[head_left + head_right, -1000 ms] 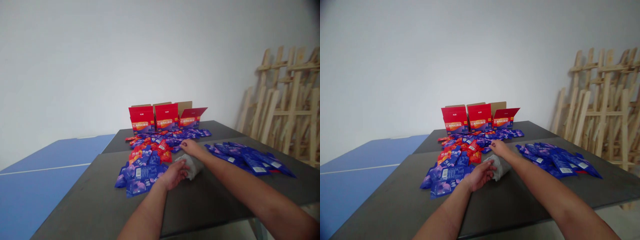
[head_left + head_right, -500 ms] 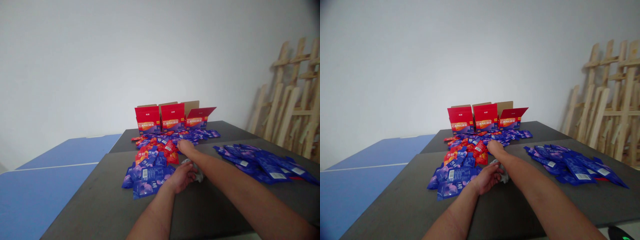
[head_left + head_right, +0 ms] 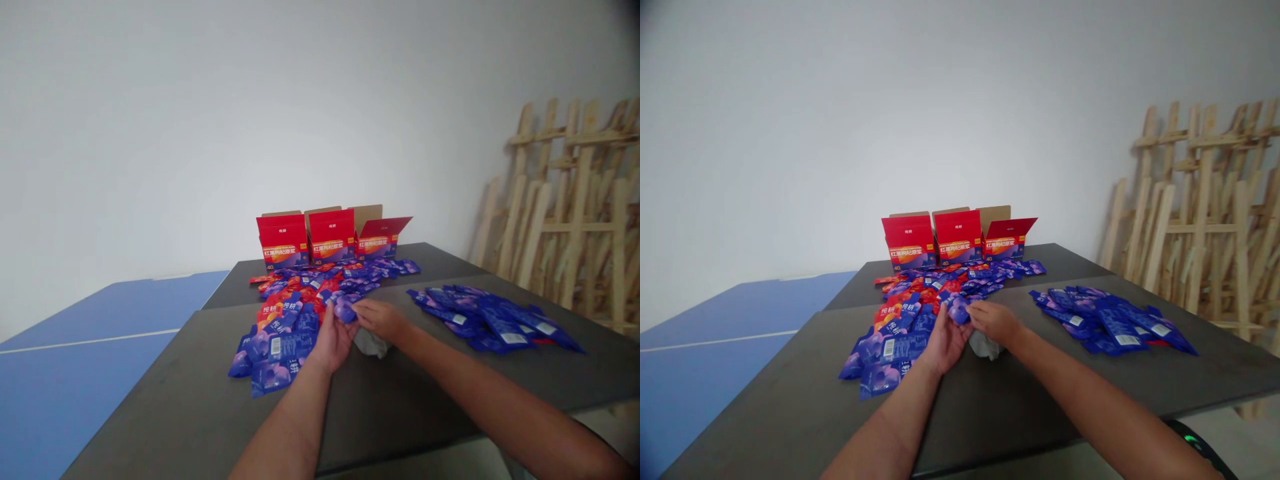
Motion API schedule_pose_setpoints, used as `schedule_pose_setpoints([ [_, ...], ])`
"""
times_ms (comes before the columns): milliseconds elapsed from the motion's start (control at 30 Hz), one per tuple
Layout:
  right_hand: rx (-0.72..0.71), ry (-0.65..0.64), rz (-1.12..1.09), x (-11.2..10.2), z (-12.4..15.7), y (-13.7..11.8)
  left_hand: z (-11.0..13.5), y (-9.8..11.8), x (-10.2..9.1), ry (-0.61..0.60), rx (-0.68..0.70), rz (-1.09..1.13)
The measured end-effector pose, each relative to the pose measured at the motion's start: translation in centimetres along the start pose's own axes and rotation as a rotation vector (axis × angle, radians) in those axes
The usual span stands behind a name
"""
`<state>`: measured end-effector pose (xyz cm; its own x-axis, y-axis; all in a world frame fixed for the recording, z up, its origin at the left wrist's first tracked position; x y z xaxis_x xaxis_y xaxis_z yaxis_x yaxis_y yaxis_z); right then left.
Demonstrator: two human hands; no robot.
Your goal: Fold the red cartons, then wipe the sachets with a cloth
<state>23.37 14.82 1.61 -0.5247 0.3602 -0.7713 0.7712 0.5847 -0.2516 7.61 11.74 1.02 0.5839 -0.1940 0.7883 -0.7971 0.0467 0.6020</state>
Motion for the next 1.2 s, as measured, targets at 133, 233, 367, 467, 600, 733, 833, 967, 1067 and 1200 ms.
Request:
schedule_pose_setpoints([
  [133,-0.170,0.031,0.047,-0.4,2.2,-0.8,0.3,-0.4,-0.2,-0.009,0.067,-0.177],
  [233,-0.149,0.086,-0.026,-0.8,2.8,-1.0,0.5,-0.5,-0.4,0.011,0.081,-0.235],
  [367,0.110,0.207,-0.128,-0.1,2.8,-0.2,0.6,-0.5,-0.3,0.015,0.093,-0.264],
  [467,0.236,0.197,-0.161,1.3,2.9,0.5,0.7,-0.6,-0.2,0.016,0.097,-0.276],
  [600,0.313,0.005,-0.086,2.6,3.1,0.7,0.7,-0.2,-0.2,0.052,0.114,-0.246],
  [733,0.393,-0.169,-0.036,2.3,2.9,0.3,0.5,0.4,-0.2,0.109,0.033,-0.091],
  [833,0.403,-0.086,-0.080,1.3,2.6,0.1,0.2,0.7,-0.2,0.165,0.005,-0.005],
  [967,0.318,0.176,-0.167,-0.5,2.8,0.2,0.0,0.8,-0.3,0.192,0.067,-0.017],
  [1067,0.094,0.229,-0.189,-1.2,3.3,-0.4,0.1,0.7,-0.4,0.198,0.056,-0.019],
  [1200,-0.229,0.101,-0.074,-0.1,3.7,-1.7,0.4,0.3,-0.2,0.078,-0.112,-0.024],
])
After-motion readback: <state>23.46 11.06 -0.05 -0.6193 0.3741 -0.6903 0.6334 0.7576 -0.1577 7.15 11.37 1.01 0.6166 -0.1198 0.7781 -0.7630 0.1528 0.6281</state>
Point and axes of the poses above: each hand's wrist, its own z-axis away from the middle knuckle, its own x-axis out of the palm, y = z × x, the point moved 1 cm from there along -z, towards the middle knuckle, and after that the axes turned 13 degrees about x, right-handed, at the moved point
